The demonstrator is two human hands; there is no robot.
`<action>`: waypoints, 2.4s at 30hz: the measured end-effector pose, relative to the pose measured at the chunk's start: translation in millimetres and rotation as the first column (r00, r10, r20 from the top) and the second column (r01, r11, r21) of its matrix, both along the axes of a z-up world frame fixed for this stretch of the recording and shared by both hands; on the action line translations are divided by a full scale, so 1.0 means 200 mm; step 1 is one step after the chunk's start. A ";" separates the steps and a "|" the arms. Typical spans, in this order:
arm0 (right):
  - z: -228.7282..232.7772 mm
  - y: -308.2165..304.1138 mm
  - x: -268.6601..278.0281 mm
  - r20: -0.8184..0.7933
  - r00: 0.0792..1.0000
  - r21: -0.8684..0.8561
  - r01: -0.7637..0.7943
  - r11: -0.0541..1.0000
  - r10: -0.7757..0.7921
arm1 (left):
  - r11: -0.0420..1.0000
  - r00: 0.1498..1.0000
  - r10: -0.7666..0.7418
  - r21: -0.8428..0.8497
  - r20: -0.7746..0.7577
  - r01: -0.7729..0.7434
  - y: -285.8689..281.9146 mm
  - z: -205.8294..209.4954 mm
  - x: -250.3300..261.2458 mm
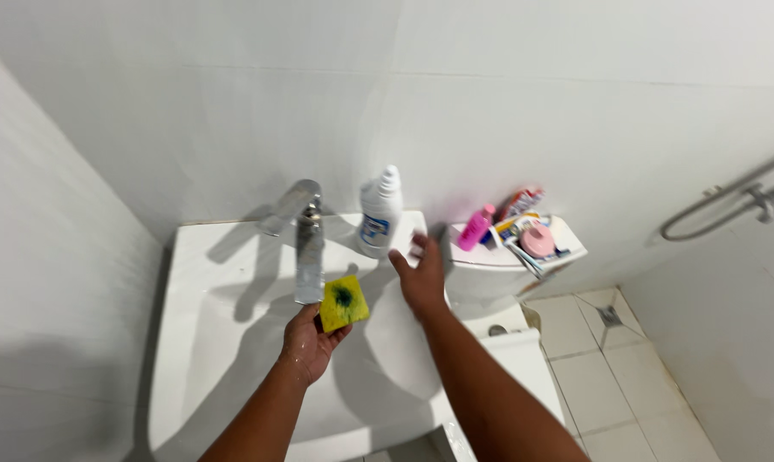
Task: The person scrubs the sink basin and faucet area with a sponge and blue cleaning liquid. They rinse their hands under the tap, apply more liquid to the sponge, and continue scrubbing the sink surfaces thoroughly.
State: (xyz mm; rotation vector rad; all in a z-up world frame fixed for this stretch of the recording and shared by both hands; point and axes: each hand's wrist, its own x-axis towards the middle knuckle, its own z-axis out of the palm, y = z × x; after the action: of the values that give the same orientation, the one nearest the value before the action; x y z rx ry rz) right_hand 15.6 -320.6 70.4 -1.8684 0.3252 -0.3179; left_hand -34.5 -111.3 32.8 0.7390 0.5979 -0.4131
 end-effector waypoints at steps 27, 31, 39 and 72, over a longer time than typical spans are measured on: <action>-0.14 -0.59 -0.75 -0.080 0.922 -0.649 -0.337 0.682 0.380 | 0.495 0.842 -0.532 0.774 -0.089 0.395 -0.29 -0.22 -0.24; -0.24 -0.54 -0.44 -0.083 0.899 -0.797 -0.318 0.513 0.430 | 0.490 0.841 -0.540 0.817 0.012 0.303 -0.28 -0.19 -0.22; -0.19 -0.58 -0.21 -0.287 0.857 -0.702 -0.493 0.514 0.428 | 0.224 0.716 -0.696 0.930 -0.056 0.291 -0.38 0.02 -0.23; -0.18 -0.34 -0.36 -0.388 0.902 -0.857 -0.429 0.286 0.191 | 0.172 0.773 -0.341 0.844 0.534 -0.507 -0.49 0.07 0.66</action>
State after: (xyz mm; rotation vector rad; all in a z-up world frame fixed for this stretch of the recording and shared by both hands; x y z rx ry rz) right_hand -57.0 -388.4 33.6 -3.1023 -0.1914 0.0291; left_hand 97.4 -208.7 47.4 2.0700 0.1398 0.5273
